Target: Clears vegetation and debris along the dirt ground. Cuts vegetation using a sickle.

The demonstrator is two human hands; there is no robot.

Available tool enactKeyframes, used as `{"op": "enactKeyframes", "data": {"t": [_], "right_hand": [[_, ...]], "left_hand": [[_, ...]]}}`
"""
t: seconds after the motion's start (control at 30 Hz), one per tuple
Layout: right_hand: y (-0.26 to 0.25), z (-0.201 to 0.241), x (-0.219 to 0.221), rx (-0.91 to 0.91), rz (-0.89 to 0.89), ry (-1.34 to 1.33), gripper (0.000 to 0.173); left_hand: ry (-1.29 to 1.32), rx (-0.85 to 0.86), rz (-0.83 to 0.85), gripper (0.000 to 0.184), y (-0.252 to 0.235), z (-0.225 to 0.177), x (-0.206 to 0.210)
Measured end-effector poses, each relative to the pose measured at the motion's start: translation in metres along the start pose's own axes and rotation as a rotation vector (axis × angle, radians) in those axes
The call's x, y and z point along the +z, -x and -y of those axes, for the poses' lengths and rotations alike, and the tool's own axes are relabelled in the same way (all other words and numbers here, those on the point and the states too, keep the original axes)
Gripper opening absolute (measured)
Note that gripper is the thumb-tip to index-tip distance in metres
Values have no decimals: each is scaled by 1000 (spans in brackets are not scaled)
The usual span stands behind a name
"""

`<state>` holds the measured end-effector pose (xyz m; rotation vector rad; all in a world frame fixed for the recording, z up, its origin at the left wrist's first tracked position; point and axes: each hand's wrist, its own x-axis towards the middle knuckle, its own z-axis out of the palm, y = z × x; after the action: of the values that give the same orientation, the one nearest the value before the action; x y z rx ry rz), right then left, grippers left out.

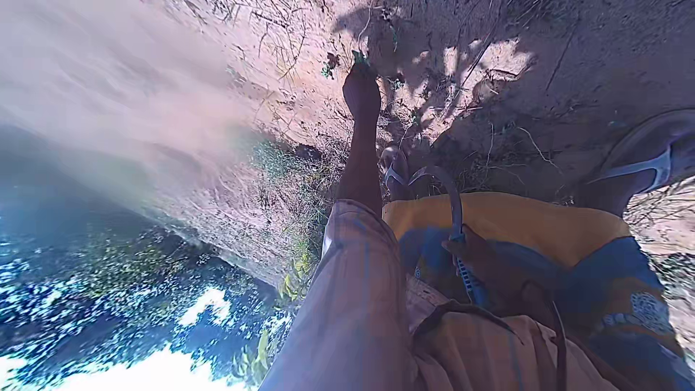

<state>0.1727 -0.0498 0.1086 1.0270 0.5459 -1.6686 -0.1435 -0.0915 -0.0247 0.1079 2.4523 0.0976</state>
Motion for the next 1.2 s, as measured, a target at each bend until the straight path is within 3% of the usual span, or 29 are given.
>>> {"op": "enactKeyframes", "data": {"t": [0.13, 0.23, 0.3, 0.37, 0.5, 0.67, 0.8, 0.93, 1.03, 1.07, 1.13, 1.2], "right_hand": [[0, -2, 0, 7, -11, -24, 37], [0, -3, 2, 21, -4, -7, 38], [0, -2, 0, 17, -7, -7, 37], [0, -3, 1, 12, -13, -22, 37], [2, -3, -1, 15, -33, -62, 40], [3, -4, -2, 10, -10, -61, 40], [5, -4, -3, 16, 10, -59, 38], [2, -8, -4, 1, -19, -56, 34], [1, -8, -2, -10, -6, -57, 35], [0, -9, -2, -19, -6, -69, 34], [0, -10, -5, -23, -1, -85, 34], [2, -8, -6, -13, 2, -81, 33]], "left_hand": [[110, 224, -199, 33, 5, 23, -19], [35, -22, -280, 39, -20, 26, -42], [-35, -181, -174, 43, -47, 28, -45], [-1, -246, -60, 44, -72, 41, -38], [46, -326, -56, 40, -82, 34, -21], [-285, -231, 138, 43, -51, 17, -17], [16, -236, 57, 38, -36, 43, -4], [264, -71, 63, 33, 8, 16, 17], [195, -39, 162, 36, 47, 2, 40], [118, -21, 271, 41, 59, 0, 46], [-19, 39, 542, 69, 82, -5, 53], [-32, 39, 635, 83, 107, -3, 50]]}}
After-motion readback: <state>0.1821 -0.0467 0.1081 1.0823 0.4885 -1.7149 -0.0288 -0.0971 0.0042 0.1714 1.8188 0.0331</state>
